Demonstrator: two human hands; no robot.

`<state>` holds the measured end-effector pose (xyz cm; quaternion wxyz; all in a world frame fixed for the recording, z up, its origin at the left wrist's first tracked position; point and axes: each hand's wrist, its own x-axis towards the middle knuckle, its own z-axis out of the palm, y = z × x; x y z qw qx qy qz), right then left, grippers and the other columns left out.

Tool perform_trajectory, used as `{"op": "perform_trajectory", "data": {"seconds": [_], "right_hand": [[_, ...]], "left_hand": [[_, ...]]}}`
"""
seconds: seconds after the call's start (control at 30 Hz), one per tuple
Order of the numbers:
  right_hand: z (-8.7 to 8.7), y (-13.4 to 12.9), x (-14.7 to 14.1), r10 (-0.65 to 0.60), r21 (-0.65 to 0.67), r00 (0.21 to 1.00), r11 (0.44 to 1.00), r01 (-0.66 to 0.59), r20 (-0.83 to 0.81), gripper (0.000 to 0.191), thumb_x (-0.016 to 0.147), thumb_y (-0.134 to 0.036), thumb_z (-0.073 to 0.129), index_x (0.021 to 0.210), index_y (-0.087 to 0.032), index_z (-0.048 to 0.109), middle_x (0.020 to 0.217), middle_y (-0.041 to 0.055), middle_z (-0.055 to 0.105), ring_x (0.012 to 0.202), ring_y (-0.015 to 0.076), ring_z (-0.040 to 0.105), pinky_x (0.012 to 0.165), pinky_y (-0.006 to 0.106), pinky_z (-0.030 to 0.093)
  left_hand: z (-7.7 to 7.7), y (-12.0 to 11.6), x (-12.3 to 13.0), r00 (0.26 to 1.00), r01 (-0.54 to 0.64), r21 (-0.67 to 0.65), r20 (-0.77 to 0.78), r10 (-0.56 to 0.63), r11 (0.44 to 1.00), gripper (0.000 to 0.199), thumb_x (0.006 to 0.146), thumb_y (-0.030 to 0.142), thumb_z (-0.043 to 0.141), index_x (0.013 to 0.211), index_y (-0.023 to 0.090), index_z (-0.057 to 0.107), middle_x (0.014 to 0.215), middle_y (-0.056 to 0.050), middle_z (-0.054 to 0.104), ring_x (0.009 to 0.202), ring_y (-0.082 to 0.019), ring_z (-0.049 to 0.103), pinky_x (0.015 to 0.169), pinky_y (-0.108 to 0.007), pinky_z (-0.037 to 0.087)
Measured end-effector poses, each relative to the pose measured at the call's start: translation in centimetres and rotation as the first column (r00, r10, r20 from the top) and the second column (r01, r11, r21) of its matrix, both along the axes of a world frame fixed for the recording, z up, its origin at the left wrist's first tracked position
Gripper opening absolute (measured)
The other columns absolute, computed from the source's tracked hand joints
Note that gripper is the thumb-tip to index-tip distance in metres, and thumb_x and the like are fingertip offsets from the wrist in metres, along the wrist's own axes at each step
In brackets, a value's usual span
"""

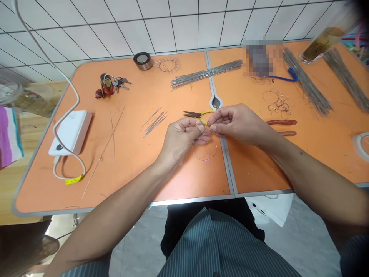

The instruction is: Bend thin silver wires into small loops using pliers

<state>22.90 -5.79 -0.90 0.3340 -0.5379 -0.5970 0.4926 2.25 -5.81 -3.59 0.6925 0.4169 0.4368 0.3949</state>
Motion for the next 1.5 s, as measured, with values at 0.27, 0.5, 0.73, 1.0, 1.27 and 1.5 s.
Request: {"op": "perform_trajectory", "data": {"seconds": [0.27, 0.5, 0.73, 1.0, 1.27, 1.5], "right_hand": [[-1.1, -0.3, -0.4, -0.060, 0.229, 0.989, 0.973, 0.027, 0.139, 0.003, 0.081, -0.018, 0.080, 0.082, -0.020, 0.078, 0.075, 0.0020, 0.075, 0.070, 0.0173, 0.066, 0.064, 0.030, 0.050], [-0.7, -0.6, -0.4, -0.023, 0.224, 0.975, 0.974, -0.027, 0.220, 0.007, 0.088, -0.023, 0.076, 0.084, -0.019, 0.081, 0.079, 0.0036, 0.077, 0.074, 0.0182, 0.066, 0.067, 0.031, 0.047], [-0.3, -0.5, -0.1, 0.074, 0.172, 0.978, 0.979, -0.109, 0.197, 0.010, 0.090, -0.021, 0.077, 0.083, -0.020, 0.083, 0.069, -0.0018, 0.070, 0.065, 0.0134, 0.059, 0.061, 0.029, 0.038], [0.0, -0.2, 0.4, 0.191, -0.070, 0.980, 0.979, -0.194, -0.051, 0.008, 0.085, -0.024, 0.085, 0.083, -0.019, 0.079, 0.073, 0.0002, 0.073, 0.062, 0.0119, 0.059, 0.058, 0.026, 0.044], [-0.1, -0.2, 0.5, 0.180, -0.095, 0.982, 0.978, -0.184, -0.049, 0.012, 0.085, -0.027, 0.089, 0.083, -0.020, 0.080, 0.074, 0.0018, 0.073, 0.066, 0.0139, 0.062, 0.061, 0.027, 0.049], [0.4, 0.2, 1.1, 0.260, -0.151, 0.965, 0.953, -0.264, -0.045, 0.016, 0.090, -0.032, 0.088, 0.085, -0.020, 0.078, 0.072, -0.0003, 0.067, 0.066, 0.0121, 0.058, 0.061, 0.026, 0.044]], "left_hand": [[0.2, 0.0, 0.1, 1.000, 0.013, -0.006, -0.015, -0.013, 1.000, 0.019, 0.084, 0.026, 0.091, 0.085, 0.017, 0.075, 0.086, -0.007, 0.083, 0.073, -0.017, 0.079, 0.072, -0.029, 0.065], [0.2, 0.1, 0.0, 0.996, 0.071, 0.050, -0.062, -0.068, 0.996, 0.017, 0.088, 0.029, 0.090, 0.089, 0.018, 0.077, 0.082, -0.007, 0.083, 0.074, -0.018, 0.079, 0.076, -0.030, 0.063], [0.1, 0.1, 0.0, 0.994, 0.059, 0.116, -0.096, -0.048, 0.991, 0.021, 0.092, 0.031, 0.087, 0.080, 0.017, 0.077, 0.081, -0.009, 0.082, 0.073, -0.019, 0.077, 0.077, -0.033, 0.062], [-0.3, -0.1, 0.1, 0.995, 0.040, 0.148, -0.092, -0.027, 0.988, 0.019, 0.091, 0.027, 0.084, 0.076, 0.019, 0.076, 0.075, -0.006, 0.080, 0.071, -0.019, 0.077, 0.071, -0.030, 0.060], [0.0, 0.0, 0.2, 0.994, 0.038, 0.132, -0.109, -0.023, 0.991, 0.024, 0.090, 0.031, 0.087, 0.074, 0.018, 0.074, 0.075, -0.007, 0.081, 0.068, -0.018, 0.075, 0.068, -0.029, 0.059], [-0.2, 0.0, 0.0, 0.998, 0.037, 0.078, -0.061, -0.033, 0.996, 0.021, 0.089, 0.030, 0.088, 0.079, 0.017, 0.075, 0.075, -0.007, 0.080, 0.066, -0.017, 0.076, 0.069, -0.029, 0.062]]}}
